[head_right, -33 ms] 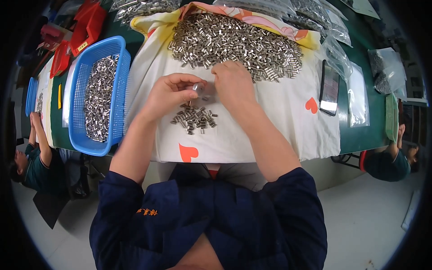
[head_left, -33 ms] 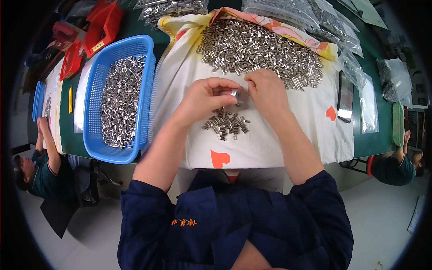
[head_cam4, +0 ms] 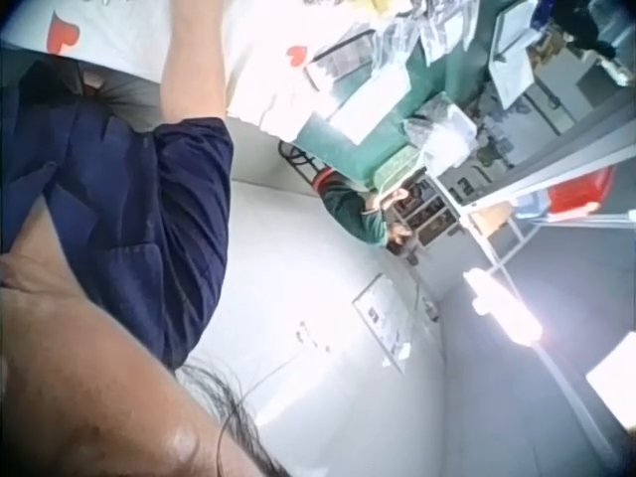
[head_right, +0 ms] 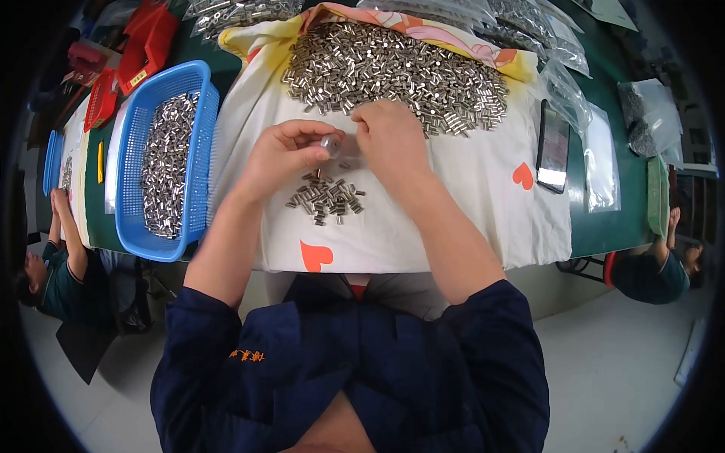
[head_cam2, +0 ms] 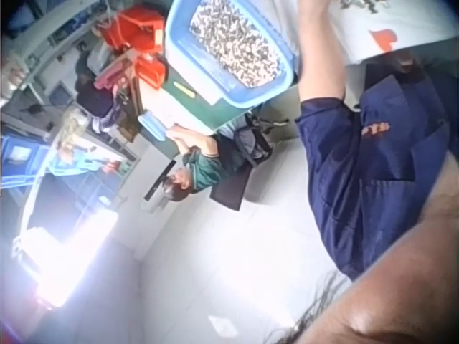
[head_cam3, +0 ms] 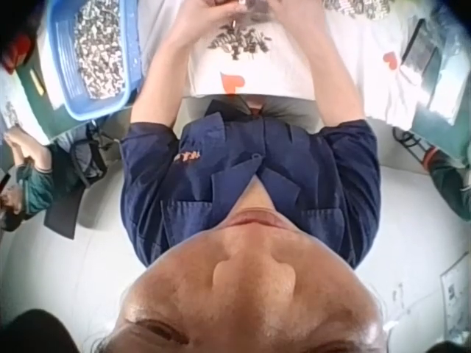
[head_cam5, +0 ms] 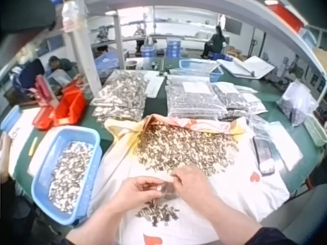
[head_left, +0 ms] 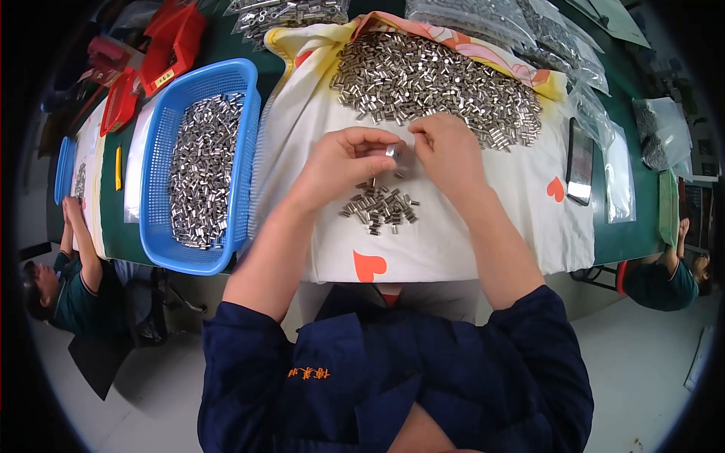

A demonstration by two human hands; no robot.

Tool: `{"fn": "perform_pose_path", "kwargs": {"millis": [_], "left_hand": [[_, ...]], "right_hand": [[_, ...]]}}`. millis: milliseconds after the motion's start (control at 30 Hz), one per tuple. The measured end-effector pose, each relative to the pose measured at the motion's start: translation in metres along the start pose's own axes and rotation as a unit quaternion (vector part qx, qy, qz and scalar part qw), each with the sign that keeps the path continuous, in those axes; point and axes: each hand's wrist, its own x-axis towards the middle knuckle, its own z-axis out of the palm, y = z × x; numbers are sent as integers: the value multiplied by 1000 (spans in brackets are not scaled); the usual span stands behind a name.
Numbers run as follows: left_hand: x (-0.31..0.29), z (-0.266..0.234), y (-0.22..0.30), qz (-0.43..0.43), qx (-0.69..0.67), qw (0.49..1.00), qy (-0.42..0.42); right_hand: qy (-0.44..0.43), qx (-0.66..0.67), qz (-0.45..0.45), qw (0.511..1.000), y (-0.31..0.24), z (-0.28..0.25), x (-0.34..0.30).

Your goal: Sorting and assembling small metal clips into circular metal bases on a production workbench.

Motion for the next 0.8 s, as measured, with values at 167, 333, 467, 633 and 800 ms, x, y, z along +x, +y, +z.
{"fn": "perform_pose_path", "kwargs": {"millis": [167, 333, 467, 633, 800], "left_hand": [[2, -6, -2, -2, -47, 998, 37], [1, -5, 0, 7, -43, 999, 27], [1, -5, -2, 4, -10, 999, 38], [0, 0, 2, -1, 31, 998, 57], [-2, -6, 0, 17, 29, 999, -14]], "right_hand": [[-80, 348, 93, 929, -14, -12, 1], [-94, 346, 102, 928, -19, -14, 2], [-50, 247, 33, 967, -23, -11, -2], [-10, 175, -26, 984, -19, -7, -3], [-222, 396, 170, 875, -4, -23, 9]]}}
